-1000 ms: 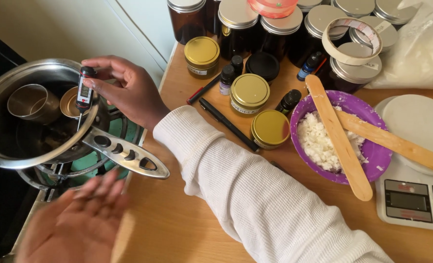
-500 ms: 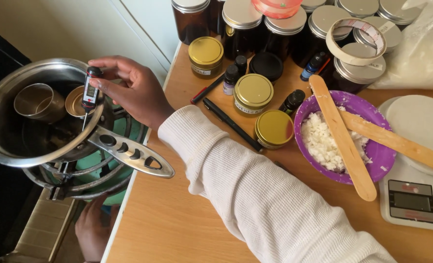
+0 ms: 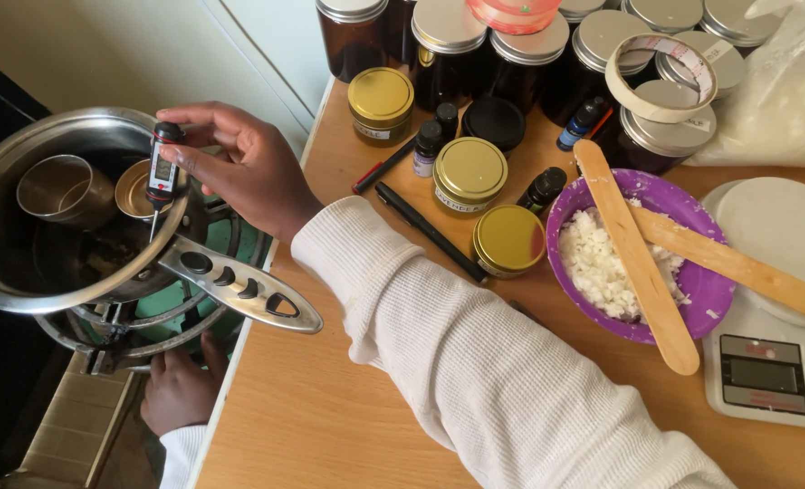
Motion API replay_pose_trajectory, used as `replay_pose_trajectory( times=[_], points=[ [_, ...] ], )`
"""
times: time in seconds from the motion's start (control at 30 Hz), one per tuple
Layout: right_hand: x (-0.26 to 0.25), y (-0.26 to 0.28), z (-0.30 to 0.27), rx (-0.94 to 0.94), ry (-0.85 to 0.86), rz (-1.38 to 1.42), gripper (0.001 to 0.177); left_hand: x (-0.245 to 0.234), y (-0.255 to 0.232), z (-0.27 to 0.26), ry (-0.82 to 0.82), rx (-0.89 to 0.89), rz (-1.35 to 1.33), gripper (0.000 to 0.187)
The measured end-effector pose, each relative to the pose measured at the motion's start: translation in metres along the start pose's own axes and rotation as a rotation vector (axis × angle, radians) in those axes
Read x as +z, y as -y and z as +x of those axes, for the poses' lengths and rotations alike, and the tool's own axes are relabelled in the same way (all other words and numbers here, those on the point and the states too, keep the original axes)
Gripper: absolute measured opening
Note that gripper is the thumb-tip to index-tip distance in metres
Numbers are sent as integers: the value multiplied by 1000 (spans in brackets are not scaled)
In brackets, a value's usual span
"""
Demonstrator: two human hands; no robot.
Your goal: Checking the temperature of melting wax and cleaning a metal lid with a tissue.
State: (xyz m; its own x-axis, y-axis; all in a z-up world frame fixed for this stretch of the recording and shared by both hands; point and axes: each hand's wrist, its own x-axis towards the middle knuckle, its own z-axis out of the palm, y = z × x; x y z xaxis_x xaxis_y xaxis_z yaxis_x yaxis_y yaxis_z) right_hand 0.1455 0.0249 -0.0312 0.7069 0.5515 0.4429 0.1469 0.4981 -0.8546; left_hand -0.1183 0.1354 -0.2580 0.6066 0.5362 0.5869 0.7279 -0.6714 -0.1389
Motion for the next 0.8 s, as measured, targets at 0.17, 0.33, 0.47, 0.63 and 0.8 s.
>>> replay_pose_trajectory(
  times=[0.17, 0.33, 0.47, 0.63, 0.8],
  points=[
    [0, 2, 0, 0, 5, 4, 35, 31, 4, 7, 261, -121, -127, 70],
    [-1, -1, 1, -6, 7, 13, 36, -25, -16, 46, 584, -380, -261, 79],
    [-3, 0, 0, -3, 12, 4, 36, -34, -20, 55, 760, -563, -410, 80],
    [-2, 2, 0, 33, -11, 13, 38, -24, -22, 47, 671, -637, -443, 72],
    [-6, 17, -1, 61, -82, 268, 41, -44, -26, 52, 633, -693, -537, 72]
  ],
)
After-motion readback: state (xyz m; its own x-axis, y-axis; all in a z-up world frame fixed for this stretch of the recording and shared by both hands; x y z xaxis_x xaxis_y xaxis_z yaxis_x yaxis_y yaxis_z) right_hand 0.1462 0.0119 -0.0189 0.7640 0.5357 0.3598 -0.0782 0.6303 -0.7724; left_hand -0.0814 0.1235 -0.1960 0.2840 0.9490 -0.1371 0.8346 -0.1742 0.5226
